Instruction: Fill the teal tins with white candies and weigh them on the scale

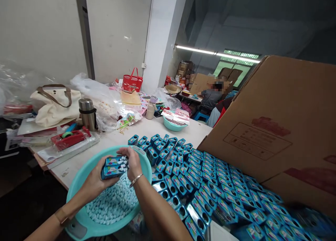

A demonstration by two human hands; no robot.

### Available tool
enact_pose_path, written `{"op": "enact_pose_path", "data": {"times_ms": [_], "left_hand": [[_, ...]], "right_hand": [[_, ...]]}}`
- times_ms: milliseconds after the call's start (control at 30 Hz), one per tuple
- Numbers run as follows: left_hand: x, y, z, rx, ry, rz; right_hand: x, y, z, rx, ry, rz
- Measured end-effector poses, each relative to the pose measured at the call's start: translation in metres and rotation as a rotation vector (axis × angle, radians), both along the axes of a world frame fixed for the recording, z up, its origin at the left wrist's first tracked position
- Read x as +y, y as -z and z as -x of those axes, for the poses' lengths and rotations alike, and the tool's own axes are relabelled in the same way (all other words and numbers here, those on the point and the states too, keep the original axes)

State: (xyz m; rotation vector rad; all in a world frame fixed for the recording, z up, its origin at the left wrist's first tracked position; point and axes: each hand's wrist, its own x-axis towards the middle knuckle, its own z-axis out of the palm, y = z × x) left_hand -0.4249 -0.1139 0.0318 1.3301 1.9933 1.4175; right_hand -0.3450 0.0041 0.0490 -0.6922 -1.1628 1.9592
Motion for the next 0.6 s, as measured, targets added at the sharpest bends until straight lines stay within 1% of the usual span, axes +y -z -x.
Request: {"op": "enact_pose_path", "data": {"times_ms": [67, 133, 200, 267, 367, 400, 433, 467, 500, 533, 600], "left_hand": [[0.000, -0.003, -0.004, -0.056, 0.003, -0.006], [0.000, -0.004, -0.006, -0.062, 0.007, -0.007], [0.000, -0.003, -0.006, -0.031, 0.005, 0.000], [-0.003, -0.001, -0.005, 0.019, 0.011, 0.008], [-0.015, 0.001, -0.001, 0.078, 0.015, 0.035], [-0.022, 0.001, 0.001, 0.076, 0.022, 0.047], [-0.029, 0.000, 0.003, 0.068, 0.033, 0.058], [-0.037, -0.001, 0.005, 0.050, 0.052, 0.068], [-0.044, -0.002, 0.006, 0.023, 0.073, 0.076], [-0.050, -0.003, 0.007, -0.010, 0.091, 0.080], [-0.059, -0.004, 0.009, -0.099, 0.090, 0.081]], "right_hand": [[-0.002, 0.000, -0.002, -0.009, -0.007, -0.012], [-0.005, -0.002, -0.002, -0.043, -0.014, -0.014], [-0.009, -0.004, -0.001, -0.077, 0.005, -0.022], [-0.010, -0.005, -0.003, -0.093, 0.011, -0.069], [-0.004, -0.001, -0.013, -0.094, -0.059, -0.126], [0.002, 0.002, -0.018, -0.136, -0.087, -0.167], [0.008, 0.006, -0.023, -0.219, -0.099, -0.246], [0.014, 0.012, -0.027, -0.336, -0.122, -0.367], [0.020, 0.018, -0.029, -0.443, -0.159, -0.474], [0.025, 0.024, -0.030, -0.515, -0.205, -0.549], [0.031, 0.036, -0.024, -0.649, -0.361, -0.750]]}}
